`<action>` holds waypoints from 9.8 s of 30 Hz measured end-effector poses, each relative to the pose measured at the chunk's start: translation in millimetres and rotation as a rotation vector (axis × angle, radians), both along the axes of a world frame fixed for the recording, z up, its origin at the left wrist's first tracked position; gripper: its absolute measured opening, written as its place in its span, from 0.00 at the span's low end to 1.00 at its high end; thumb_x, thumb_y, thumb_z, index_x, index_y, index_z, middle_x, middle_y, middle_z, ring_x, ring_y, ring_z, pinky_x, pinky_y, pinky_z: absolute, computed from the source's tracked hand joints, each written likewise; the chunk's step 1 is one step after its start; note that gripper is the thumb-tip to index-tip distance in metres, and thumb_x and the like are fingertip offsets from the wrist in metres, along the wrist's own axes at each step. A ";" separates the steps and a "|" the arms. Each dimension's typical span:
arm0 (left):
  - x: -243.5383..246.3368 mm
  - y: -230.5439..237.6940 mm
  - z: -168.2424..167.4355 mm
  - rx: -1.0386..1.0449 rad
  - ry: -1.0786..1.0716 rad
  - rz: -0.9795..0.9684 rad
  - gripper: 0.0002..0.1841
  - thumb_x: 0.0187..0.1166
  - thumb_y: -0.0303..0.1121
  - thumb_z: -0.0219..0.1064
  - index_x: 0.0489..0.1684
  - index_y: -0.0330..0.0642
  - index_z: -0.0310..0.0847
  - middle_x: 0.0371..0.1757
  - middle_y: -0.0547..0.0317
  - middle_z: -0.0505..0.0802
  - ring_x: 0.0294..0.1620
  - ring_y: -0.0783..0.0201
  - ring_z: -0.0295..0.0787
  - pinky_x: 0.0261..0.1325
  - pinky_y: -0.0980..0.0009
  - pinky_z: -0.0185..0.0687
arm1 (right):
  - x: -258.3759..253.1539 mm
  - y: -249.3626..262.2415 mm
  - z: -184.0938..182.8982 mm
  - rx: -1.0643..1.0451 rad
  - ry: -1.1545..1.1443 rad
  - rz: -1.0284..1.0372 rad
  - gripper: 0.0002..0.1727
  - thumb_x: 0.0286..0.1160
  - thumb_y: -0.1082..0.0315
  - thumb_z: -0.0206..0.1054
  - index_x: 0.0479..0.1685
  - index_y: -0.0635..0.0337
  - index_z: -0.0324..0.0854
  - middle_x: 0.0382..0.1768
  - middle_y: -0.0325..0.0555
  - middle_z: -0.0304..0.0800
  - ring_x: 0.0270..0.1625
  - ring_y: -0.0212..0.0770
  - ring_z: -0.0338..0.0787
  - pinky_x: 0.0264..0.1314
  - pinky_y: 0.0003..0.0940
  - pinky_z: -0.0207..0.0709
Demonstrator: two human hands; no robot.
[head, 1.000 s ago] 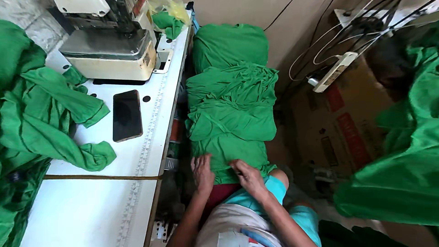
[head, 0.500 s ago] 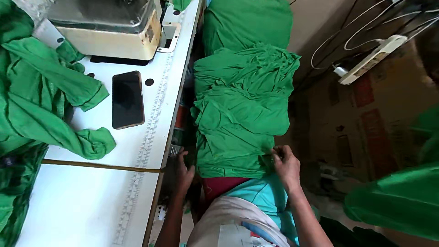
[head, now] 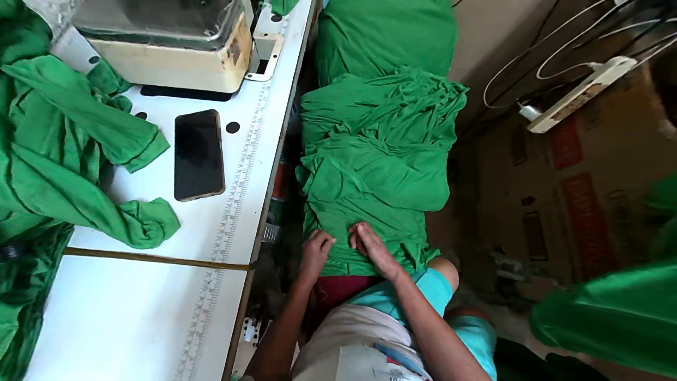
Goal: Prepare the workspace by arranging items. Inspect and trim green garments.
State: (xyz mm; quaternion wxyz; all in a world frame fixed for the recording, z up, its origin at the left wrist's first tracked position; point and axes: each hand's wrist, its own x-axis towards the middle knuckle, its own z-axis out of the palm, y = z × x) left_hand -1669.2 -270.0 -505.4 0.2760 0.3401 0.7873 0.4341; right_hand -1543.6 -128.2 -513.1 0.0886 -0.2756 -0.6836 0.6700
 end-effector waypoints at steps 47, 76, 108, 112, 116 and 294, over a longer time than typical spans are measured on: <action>-21.4 -0.3 -7.6 0.098 -0.260 0.042 0.12 0.87 0.33 0.62 0.48 0.30 0.86 0.60 0.44 0.86 0.53 0.64 0.85 0.51 0.72 0.82 | -16.9 -17.9 36.5 0.482 -0.490 0.367 0.21 0.90 0.53 0.57 0.60 0.63 0.80 0.44 0.57 0.90 0.52 0.57 0.91 0.59 0.61 0.79; 12.1 -9.2 21.2 0.012 -0.063 0.060 0.16 0.86 0.38 0.63 0.48 0.28 0.81 0.36 0.49 0.86 0.35 0.62 0.82 0.45 0.66 0.80 | 18.9 -1.6 9.9 -0.052 0.111 -0.151 0.09 0.83 0.67 0.61 0.52 0.63 0.75 0.30 0.33 0.83 0.28 0.25 0.80 0.33 0.21 0.76; 21.4 -6.1 45.3 0.478 -0.885 0.597 0.07 0.84 0.24 0.62 0.33 0.40 0.81 0.31 0.63 0.90 0.33 0.72 0.86 0.38 0.76 0.83 | 1.3 -20.2 68.1 0.631 -0.105 0.167 0.26 0.83 0.49 0.64 0.73 0.53 0.82 0.54 0.50 0.93 0.51 0.49 0.93 0.54 0.55 0.86; 23.8 -8.2 51.2 0.484 -0.849 0.538 0.09 0.84 0.23 0.61 0.31 0.39 0.82 0.28 0.64 0.89 0.30 0.73 0.85 0.38 0.76 0.83 | -5.2 -28.1 71.8 0.623 -0.150 0.110 0.26 0.87 0.49 0.59 0.68 0.64 0.75 0.41 0.52 0.90 0.40 0.52 0.92 0.43 0.55 0.84; 24.6 -7.1 52.3 0.492 -0.831 0.530 0.11 0.83 0.23 0.62 0.27 0.40 0.82 0.25 0.65 0.87 0.28 0.73 0.84 0.38 0.77 0.82 | -8.2 -32.3 65.3 0.701 -0.088 0.057 0.24 0.87 0.50 0.59 0.61 0.64 0.78 0.36 0.50 0.90 0.36 0.50 0.92 0.38 0.52 0.84; 40.7 76.9 3.2 -0.025 -0.003 -0.511 0.14 0.90 0.30 0.56 0.54 0.28 0.84 0.56 0.40 0.87 0.40 0.60 0.93 0.50 0.66 0.92 | 91.7 25.2 12.3 -0.097 -0.194 -0.148 0.15 0.86 0.65 0.62 0.58 0.69 0.72 0.34 0.43 0.81 0.32 0.32 0.80 0.38 0.29 0.76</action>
